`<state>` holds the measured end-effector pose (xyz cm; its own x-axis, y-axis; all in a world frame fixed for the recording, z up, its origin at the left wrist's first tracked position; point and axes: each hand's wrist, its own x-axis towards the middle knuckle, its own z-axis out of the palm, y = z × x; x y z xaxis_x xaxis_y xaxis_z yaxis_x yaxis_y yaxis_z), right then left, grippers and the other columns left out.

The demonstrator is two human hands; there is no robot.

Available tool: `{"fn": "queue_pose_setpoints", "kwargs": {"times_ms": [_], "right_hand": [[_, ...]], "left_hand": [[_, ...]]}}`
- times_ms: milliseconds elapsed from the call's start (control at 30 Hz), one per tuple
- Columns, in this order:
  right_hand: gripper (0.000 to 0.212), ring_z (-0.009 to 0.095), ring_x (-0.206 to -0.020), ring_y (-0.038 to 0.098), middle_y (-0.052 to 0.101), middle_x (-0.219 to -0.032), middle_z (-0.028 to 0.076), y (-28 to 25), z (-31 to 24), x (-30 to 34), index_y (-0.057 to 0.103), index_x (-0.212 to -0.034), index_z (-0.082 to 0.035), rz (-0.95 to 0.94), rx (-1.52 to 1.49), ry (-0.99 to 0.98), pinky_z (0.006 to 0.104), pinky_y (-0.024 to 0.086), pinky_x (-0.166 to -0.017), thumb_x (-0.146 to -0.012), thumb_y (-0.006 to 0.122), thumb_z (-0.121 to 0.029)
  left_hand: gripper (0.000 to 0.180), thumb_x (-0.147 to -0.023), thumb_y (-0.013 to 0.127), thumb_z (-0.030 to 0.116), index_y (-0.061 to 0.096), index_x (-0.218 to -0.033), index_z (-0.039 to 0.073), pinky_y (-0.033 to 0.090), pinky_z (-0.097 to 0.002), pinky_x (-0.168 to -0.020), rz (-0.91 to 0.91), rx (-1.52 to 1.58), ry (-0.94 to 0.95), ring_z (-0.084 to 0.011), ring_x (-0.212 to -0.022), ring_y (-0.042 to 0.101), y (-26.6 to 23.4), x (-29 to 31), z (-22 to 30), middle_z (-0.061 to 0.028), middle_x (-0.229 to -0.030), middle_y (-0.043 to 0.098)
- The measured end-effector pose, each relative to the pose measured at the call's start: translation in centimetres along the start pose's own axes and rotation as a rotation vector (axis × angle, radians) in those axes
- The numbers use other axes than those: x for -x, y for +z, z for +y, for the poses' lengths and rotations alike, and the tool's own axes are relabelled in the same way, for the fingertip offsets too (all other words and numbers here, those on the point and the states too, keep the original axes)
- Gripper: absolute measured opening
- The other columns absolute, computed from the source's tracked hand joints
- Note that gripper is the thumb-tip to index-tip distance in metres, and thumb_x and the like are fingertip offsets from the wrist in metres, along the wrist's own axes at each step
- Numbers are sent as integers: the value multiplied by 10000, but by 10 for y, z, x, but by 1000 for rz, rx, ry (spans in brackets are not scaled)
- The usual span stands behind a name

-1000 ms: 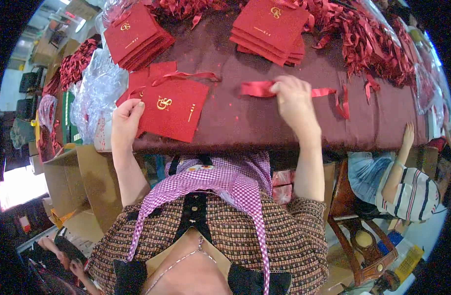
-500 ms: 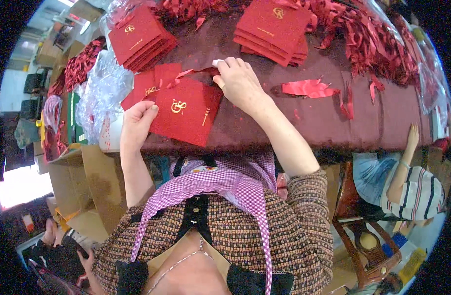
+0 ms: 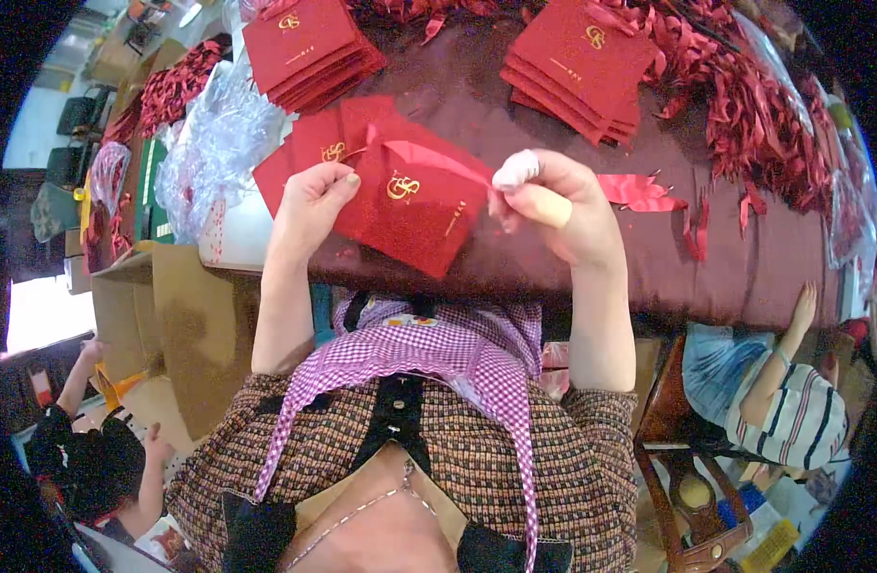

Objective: The person ties decorative red ribbons onto red gift bags by hand.

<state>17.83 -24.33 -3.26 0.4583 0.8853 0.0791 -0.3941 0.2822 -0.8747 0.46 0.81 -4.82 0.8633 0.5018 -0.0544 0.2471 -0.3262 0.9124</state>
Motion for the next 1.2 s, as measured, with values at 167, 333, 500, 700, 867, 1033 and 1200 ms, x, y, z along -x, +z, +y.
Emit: {"fn": "queue_pose_setpoints", "kwargs": {"times_ms": [167, 333, 500, 700, 867, 1033, 1200], "right_hand": [[240, 192, -827, 645, 661, -1003, 139, 7, 5, 11, 626, -1087, 20, -91, -142, -68, 315, 542, -742, -852, 602, -18], [234, 137, -900, 619, 650, -1052, 87, 11, 15, 6, 661, -1038, 1, 125, 372, -184, 269, 514, -771, -807, 651, 36], [191, 142, -915, 587, 611, -1051, 50, 30, 17, 0, 695, -999, -31, 159, 689, -418, 261, 455, -862, -835, 613, 23], [288, 139, -895, 597, 621, -991, 59, 44, 33, -2, 587, -1143, 19, 142, 303, -174, 284, 470, -845, -855, 598, 16], [111, 139, -937, 590, 624, -957, 42, 51, 54, -9, 644, -903, -7, 180, 700, -223, 271, 462, -840, -800, 651, 35], [142, 196, -887, 591, 652, -886, 49, 64, 64, -21, 656, -871, -36, 226, 972, -390, 305, 441, -822, -742, 695, 7], [125, 266, -792, 556, 606, -765, 60, 72, 66, -31, 612, -801, -75, 295, 1099, -521, 375, 397, -749, -711, 691, -37]], "left_hand": [[153, -888, 622, 111, 641, -912, -40, 433, -240, -617, -37, 13, 2, -46, -682, 501, 10, -4, 4, 16, -689, 568], [230, -870, 629, 58, 612, -1069, -55, 430, -222, -641, -91, 140, -53, -47, -715, 494, 11, -1, -1, 39, -768, 553], [393, -823, 618, -26, 544, -1208, -51, 416, -192, -659, -285, 198, -11, -38, -742, 472, 5, 8, 5, 46, -826, 500], [333, -815, 616, -32, 578, -1146, -39, 440, -199, -679, -290, 248, -35, -41, -756, 506, 5, 8, 15, 29, -868, 577], [270, -819, 616, -26, 596, -1088, -28, 453, -205, -692, -238, 247, 4, -43, -764, 520, 7, 8, 11, 11, -891, 608], [255, -822, 624, -17, 597, -1075, -25, 451, -206, -689, -215, 227, 42, -43, -759, 516, 9, 9, 13, 14, -876, 599], [260, -816, 635, -12, 592, -1072, -26, 447, -211, -676, -207, 206, 113, -49, -747, 505, 12, 12, 15, 17, -848, 578]]}}
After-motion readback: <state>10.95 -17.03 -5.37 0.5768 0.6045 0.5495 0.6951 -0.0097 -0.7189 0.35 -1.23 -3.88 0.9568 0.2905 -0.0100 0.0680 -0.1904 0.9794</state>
